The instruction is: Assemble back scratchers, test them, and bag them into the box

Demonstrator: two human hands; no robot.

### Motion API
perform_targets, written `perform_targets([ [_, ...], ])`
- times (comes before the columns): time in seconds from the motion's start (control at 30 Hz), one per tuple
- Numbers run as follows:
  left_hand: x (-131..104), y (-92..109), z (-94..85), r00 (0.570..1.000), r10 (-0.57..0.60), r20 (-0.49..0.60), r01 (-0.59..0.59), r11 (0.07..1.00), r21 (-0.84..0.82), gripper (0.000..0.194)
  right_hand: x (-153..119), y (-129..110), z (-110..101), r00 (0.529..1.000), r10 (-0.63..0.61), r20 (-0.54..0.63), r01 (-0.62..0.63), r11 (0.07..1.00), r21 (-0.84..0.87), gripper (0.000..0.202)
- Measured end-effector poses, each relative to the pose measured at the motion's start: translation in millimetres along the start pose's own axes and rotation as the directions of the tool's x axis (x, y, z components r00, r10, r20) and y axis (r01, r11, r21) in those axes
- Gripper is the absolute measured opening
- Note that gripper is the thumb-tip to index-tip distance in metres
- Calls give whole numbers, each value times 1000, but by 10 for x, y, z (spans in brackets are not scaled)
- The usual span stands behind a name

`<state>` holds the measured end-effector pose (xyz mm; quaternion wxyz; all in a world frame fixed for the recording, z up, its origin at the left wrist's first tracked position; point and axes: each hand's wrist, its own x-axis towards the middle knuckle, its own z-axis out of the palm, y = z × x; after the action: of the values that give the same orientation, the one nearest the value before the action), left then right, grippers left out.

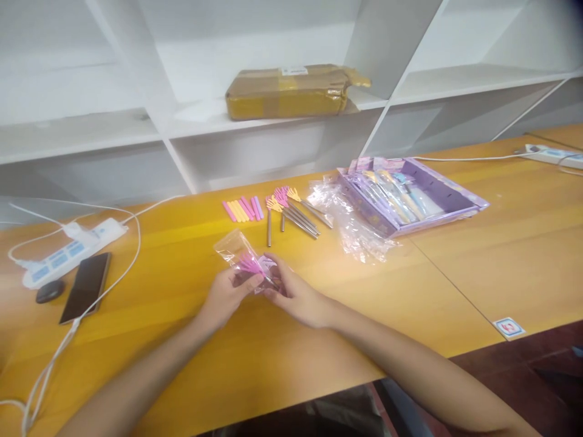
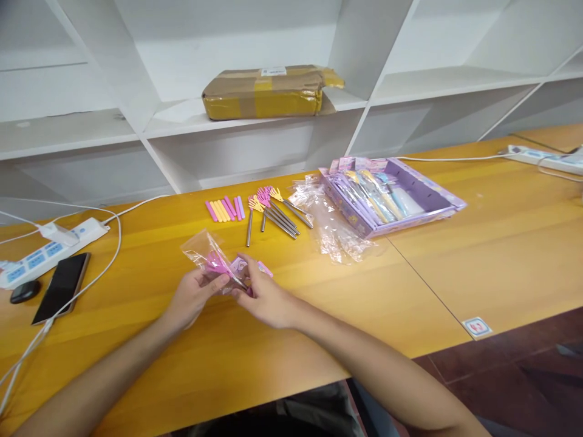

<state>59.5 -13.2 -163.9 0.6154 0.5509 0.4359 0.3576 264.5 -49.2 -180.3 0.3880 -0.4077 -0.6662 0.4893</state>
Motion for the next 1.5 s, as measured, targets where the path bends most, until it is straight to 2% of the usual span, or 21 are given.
perform_targets([
  [0.07, 7, 8, -17, 999, 5, -32, -5, 1000, 3, 33, 2, -8, -14, 1000, 8, 10, -7, 1000, -28, 70],
  [0.2, 73, 177, -143, 974, 93, -205, -113, 990, -89, 32, 25, -77, -89, 1000, 20, 7, -18, 988, -155, 34],
  [0.27, 115, 268, -214, 961, 115, -253, -157, 975, -155, 34, 38, -112, -105, 1000, 12, 10, -9, 982, -188, 33],
  [0.37, 150, 300, -249, 970, 94, -224, -136, 974, -180, 36, 34, -138, -77, 1000, -11, 15, 13, 982, -186, 44],
  [0.47, 135, 198, -186, 986, 57, -157, -82, 983, -161, 34, 5, -127, -22, 999, 28, 37, -22, 987, -157, 49],
  [0.6, 68, 25, -62, 996, 46, -81, -50, 998, -45, 30, -15, -99, 9, 994, 92, 52, -84, 989, -125, 52],
  [0.7, 48, -27, -31, 998, 45, -34, -44, 999, 17, 29, 10, -108, -14, 994, 95, 62, -87, 989, -117, 51],
  [0.87, 145, 21, -151, 987, 49, -155, -60, 996, -64, 37, 67, -136, -124, 995, 82, 51, -72, 983, -168, 46],
  [0.93, 188, 50, -207, 987, 27, -161, -47, 991, -122, 41, 76, -133, -164, 995, 81, 60, -68, 980, -189, 46],
  [1.1, 186, 92, -211, 993, -22, -117, -5, 974, -227, 41, 69, -117, -182, 996, -1, 93, 19, 980, -197, 39],
  [1.27, 123, 76, -116, 997, -35, -70, 16, 968, -251, 40, 62, -57, -140, 995, -81, 50, 91, 966, -240, 37],
  [1.5, 67, -2, -50, 998, -18, -59, 8, 986, -167, 40, 57, 56, -113, 978, -208, -5, 192, 914, -358, 29],
])
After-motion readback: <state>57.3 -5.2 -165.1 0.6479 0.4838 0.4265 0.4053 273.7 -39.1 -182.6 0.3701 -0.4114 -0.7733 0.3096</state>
